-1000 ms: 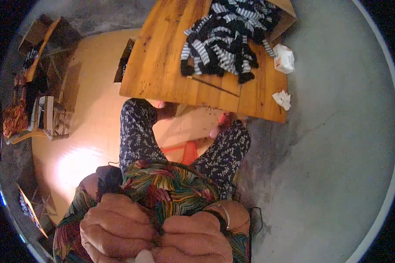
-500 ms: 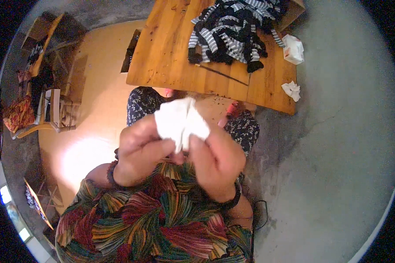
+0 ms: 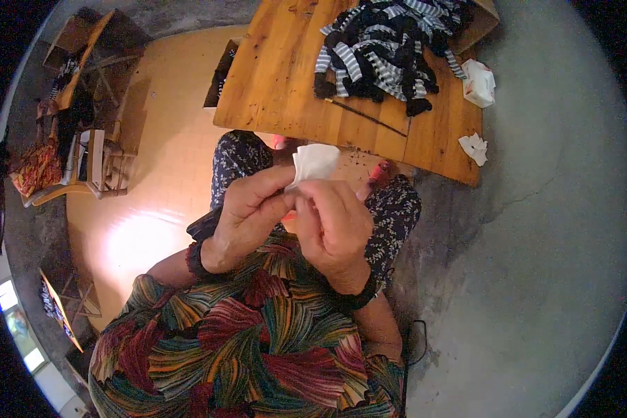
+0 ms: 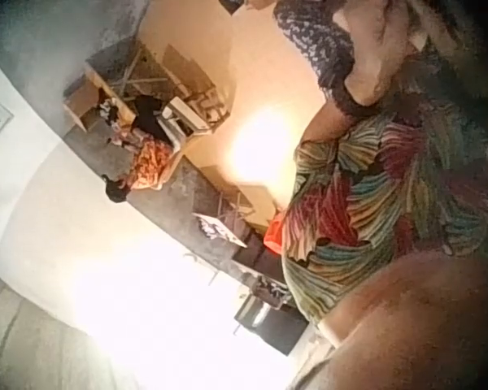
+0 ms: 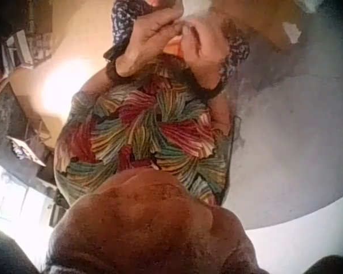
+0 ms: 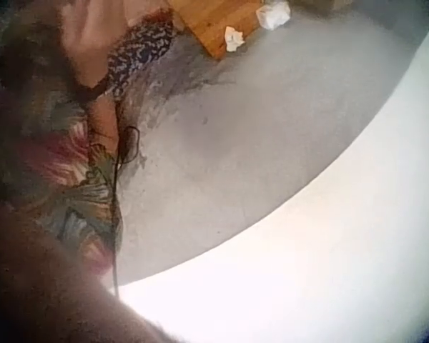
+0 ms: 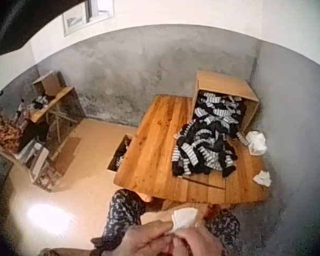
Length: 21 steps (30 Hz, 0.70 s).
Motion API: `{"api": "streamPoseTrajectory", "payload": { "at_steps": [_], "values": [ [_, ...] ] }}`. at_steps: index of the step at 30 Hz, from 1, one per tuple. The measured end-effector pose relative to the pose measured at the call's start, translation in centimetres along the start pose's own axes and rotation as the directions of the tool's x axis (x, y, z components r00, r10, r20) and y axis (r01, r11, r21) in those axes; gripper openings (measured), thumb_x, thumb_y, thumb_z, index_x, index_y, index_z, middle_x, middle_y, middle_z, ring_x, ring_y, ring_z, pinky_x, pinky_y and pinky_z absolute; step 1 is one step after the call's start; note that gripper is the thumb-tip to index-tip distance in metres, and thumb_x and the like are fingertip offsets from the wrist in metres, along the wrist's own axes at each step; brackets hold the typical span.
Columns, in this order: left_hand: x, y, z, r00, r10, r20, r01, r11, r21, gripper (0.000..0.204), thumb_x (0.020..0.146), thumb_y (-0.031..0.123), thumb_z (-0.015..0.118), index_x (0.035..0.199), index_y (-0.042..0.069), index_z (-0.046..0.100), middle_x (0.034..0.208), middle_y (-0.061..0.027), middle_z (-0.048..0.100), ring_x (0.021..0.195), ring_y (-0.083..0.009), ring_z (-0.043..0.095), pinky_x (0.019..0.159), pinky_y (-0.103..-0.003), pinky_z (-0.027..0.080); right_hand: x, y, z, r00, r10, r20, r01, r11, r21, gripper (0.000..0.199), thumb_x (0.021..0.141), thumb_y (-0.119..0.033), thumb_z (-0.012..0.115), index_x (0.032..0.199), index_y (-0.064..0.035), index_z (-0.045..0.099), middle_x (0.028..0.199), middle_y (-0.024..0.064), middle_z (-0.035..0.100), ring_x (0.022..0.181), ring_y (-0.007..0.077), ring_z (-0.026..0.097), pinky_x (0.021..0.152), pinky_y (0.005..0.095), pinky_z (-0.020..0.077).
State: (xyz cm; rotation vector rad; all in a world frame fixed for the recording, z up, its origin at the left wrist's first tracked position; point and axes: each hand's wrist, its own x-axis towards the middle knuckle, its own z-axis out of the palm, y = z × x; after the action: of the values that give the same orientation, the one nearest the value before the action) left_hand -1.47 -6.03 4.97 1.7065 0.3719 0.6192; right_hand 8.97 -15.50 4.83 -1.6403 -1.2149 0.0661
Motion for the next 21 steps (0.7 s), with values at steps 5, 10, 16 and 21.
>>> {"api": "streamPoseTrajectory", "payload": {
  "at_steps": [5,10,16,21],
  "values": [
    [0.4,1.0,-0.9,0.985,-0.110,0.130,0.134,0.972,-0.194,0.021,0.079,0.004,0.054,0.100,-0.001,0.054,0.081,-0.0035,0.054,0.075,-0.0097,0.050,0.067,-0.023,0.041,-0.1,0.4,-0.8,0.973,0.127,0.193,-0.180,0.940,0.289,0.028,0.078,0.001,0.045,0.106,0.0011,0.048,0.074,0.0111,0.057,0.067,0.0211,0.057,0.062,0.0292,0.0446],
    [-0.3,-0.9,-1.3,0.942,-0.295,0.158,0.333,0.876,-0.349,0.018,0.081,0.006,0.051,0.096,-0.002,0.057,0.079,-0.0005,0.056,0.071,-0.0066,0.051,0.064,-0.020,0.041,-0.4,0.2,-0.9,0.870,0.340,0.357,-0.467,0.802,0.372,0.038,0.079,-0.003,0.048,0.116,0.0000,0.041,0.073,0.0064,0.055,0.067,0.0134,0.053,0.061,0.0241,0.0415],
    [-0.2,0.2,-2.3,0.907,-0.309,0.286,0.409,0.806,-0.427,0.025,0.081,0.004,0.049,0.105,-0.002,0.055,0.087,-0.0023,0.059,0.079,-0.0065,0.052,0.069,-0.019,0.042,-0.1,2.8,-2.2,0.908,0.319,0.271,-0.417,0.746,0.520,0.039,0.076,-0.009,0.060,0.112,-0.0002,0.047,0.079,-0.0021,0.051,0.067,0.0067,0.046,0.059,0.0195,0.0385],
    [-0.4,0.8,-2.6,0.882,-0.368,0.296,0.469,0.750,-0.466,0.018,0.080,0.005,0.051,0.096,-0.002,0.057,0.081,-0.0019,0.057,0.071,-0.0079,0.051,0.064,-0.021,0.041,0.2,0.3,-1.7,0.753,0.489,0.440,-0.657,0.533,0.533,0.021,0.078,-0.010,0.059,0.096,0.0004,0.057,0.071,-0.0031,0.054,0.058,0.0014,0.044,0.052,0.0155,0.0359]
  ]
}}
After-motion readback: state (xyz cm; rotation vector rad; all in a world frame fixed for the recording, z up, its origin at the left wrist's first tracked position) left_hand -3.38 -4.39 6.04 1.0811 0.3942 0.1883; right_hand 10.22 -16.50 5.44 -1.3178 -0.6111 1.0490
